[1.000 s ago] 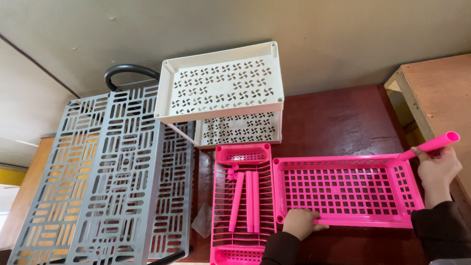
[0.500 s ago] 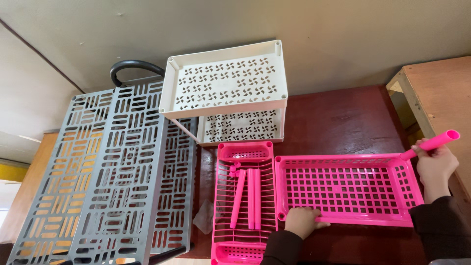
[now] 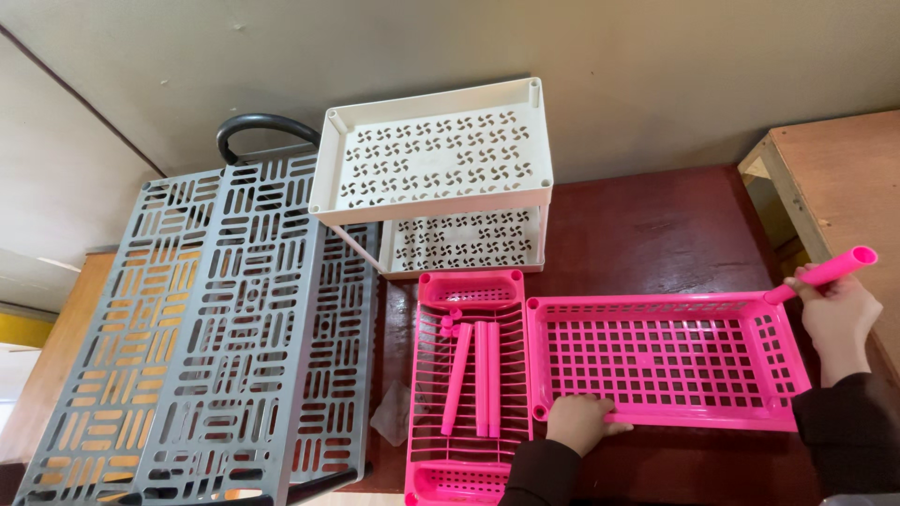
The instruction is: The person assembles plastic dish racks by hand. They connect white rack components and then assemble a pink two-tier rack by inserting legs and a divider, leaving the assembled racks on a wooden table.
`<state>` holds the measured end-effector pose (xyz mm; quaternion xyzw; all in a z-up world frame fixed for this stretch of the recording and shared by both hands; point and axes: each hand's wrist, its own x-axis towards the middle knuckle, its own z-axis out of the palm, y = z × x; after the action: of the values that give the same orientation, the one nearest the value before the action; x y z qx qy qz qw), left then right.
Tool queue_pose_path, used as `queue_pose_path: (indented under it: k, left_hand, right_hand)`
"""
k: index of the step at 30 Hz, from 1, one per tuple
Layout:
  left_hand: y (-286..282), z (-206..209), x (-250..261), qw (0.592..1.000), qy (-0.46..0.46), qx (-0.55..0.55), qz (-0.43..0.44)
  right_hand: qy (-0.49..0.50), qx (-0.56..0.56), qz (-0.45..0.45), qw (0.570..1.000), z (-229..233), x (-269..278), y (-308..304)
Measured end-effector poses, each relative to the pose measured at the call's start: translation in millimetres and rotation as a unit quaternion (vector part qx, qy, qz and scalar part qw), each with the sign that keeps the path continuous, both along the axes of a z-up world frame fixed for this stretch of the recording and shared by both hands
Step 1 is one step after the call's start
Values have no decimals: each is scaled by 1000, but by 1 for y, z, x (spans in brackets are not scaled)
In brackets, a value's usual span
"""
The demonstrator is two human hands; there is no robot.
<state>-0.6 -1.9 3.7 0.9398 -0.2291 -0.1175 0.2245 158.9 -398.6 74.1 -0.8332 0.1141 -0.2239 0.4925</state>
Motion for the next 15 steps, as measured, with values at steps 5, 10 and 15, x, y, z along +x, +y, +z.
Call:
queue_pose_path:
  k: [5,10,15]
  left_hand:
    - [1,0,-1,1000,1,-3,3]
    - [2,1,-1,1000,-5,-19,5]
    - [1,2,-1,1000,9,-7,4]
  right_hand:
    - [49,-10,-18,999,0,0,-2]
    - [24,151,86,984,13,6,-13]
    - [65,-19,-47,997,13,-6,11]
